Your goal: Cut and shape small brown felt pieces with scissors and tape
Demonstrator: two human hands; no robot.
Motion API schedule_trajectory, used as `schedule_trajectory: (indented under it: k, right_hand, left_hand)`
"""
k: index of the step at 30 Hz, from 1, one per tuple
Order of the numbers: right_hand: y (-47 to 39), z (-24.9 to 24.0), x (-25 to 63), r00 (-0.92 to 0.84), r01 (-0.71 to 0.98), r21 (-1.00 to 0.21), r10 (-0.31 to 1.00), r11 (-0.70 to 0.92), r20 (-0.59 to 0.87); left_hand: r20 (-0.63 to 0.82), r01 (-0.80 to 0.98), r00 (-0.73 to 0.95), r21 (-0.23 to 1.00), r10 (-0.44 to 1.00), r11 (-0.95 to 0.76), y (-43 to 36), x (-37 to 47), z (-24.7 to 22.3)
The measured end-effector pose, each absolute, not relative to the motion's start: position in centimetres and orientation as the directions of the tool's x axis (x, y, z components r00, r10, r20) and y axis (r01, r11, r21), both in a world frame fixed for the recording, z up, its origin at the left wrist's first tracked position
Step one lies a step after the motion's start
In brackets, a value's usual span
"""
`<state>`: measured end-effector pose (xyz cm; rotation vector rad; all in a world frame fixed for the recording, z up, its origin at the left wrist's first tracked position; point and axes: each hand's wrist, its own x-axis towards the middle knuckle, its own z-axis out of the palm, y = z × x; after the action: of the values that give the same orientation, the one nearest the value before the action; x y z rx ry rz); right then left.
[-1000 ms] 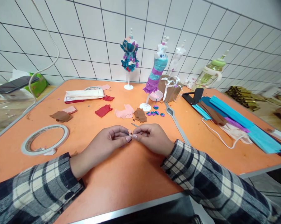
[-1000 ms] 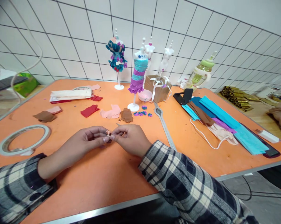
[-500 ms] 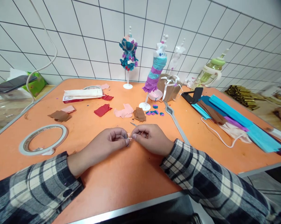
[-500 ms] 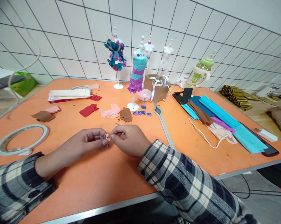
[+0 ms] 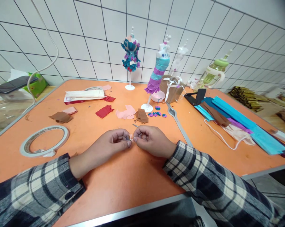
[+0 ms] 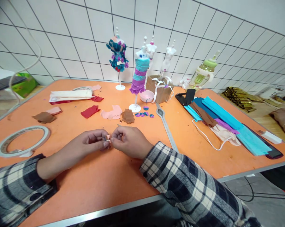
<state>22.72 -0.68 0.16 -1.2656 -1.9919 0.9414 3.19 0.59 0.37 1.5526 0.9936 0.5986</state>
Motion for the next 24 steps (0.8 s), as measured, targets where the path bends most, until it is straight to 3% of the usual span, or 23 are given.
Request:
schedule_trajectory:
  k: [6,12,17,24]
  right_hand:
    - [-0.64,0.06,22.74,-0.35,0.479,-0.829,0.929,0.289,0.121]
    - [-0.74,-0.04,22.52,-0.306,0.4,-0.892,0.948,0.212,0.088]
    - [-0.84,0.22,22.54,-0.322,0.439,-0.871,0.943,0.223,0.079]
    - [-0.66,-0.07,22.85,-0.329,0.51,-0.781,0.92,0.361,0.211]
  left_hand:
    - [-0.123,0.146,0.533,0.988,0.837,0.053,0.43,3.29,0.57]
    - [-0.159,0.208,0.513,0.976,0.843,0.058,0.54,3.5,0.62]
    - [-0.133,0.211,0.498,0.977,0.857,0.029,0.62,3.16,0.43]
    - [-0.168,0.239,0.531,0.97,0.83,0.044,0.85,3.05,0.31]
